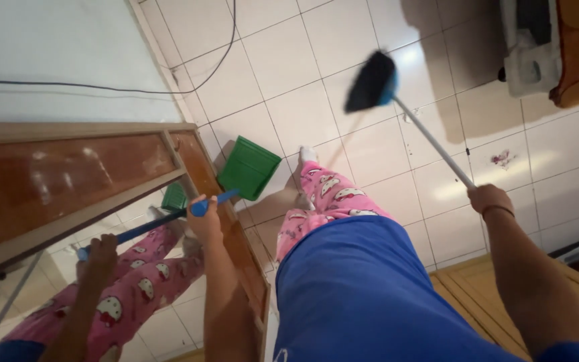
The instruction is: Sweeping a tiled bedroom floor using a broom and collecting the debris into a dustpan.
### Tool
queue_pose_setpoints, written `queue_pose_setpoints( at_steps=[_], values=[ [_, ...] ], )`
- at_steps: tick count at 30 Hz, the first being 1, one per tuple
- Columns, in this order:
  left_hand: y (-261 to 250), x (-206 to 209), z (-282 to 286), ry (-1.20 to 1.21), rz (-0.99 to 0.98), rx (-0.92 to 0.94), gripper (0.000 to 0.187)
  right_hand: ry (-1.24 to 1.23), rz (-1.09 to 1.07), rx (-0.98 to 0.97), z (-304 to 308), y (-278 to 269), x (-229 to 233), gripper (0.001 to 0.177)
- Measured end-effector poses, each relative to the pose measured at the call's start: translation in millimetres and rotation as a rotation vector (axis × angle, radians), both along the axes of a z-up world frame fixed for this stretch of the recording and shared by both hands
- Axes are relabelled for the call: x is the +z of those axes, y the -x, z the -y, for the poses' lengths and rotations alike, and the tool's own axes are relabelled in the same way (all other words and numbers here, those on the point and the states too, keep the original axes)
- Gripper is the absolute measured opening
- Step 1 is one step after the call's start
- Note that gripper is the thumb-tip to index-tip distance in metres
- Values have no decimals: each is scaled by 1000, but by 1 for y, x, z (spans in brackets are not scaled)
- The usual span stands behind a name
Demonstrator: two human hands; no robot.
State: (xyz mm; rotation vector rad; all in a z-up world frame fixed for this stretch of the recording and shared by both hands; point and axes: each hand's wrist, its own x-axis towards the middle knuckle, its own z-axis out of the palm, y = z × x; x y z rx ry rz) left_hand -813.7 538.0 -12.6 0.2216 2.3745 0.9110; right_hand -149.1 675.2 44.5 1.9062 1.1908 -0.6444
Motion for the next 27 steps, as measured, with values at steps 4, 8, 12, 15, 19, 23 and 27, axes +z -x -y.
queue_pose_setpoints(
  at_steps=[4,8,12,15,19,23,27],
  values=[
    [11,-4,-7,-59,-60,23,25,-104,79,-310,2,20,67,49],
    [3,27,-20,-28,-36,85,21,-98,65,-292,3,-6,111,51],
    [2,24,-11,-41,-64,117,24,-41,-14,-49,-10,-42,123,55],
    [-1,25,-2,-13,-87,132,24,-28,-99,8,-54,2,124,49],
    [-4,13,8,-92,-108,125,24,77,-239,171,-129,134,117,47],
    [-19,38,-2,-110,-68,218,25,41,-328,587,-172,220,11,53],
    [-17,2,8,-69,-60,232,30,-63,-375,801,-191,320,-62,38]
  ],
)
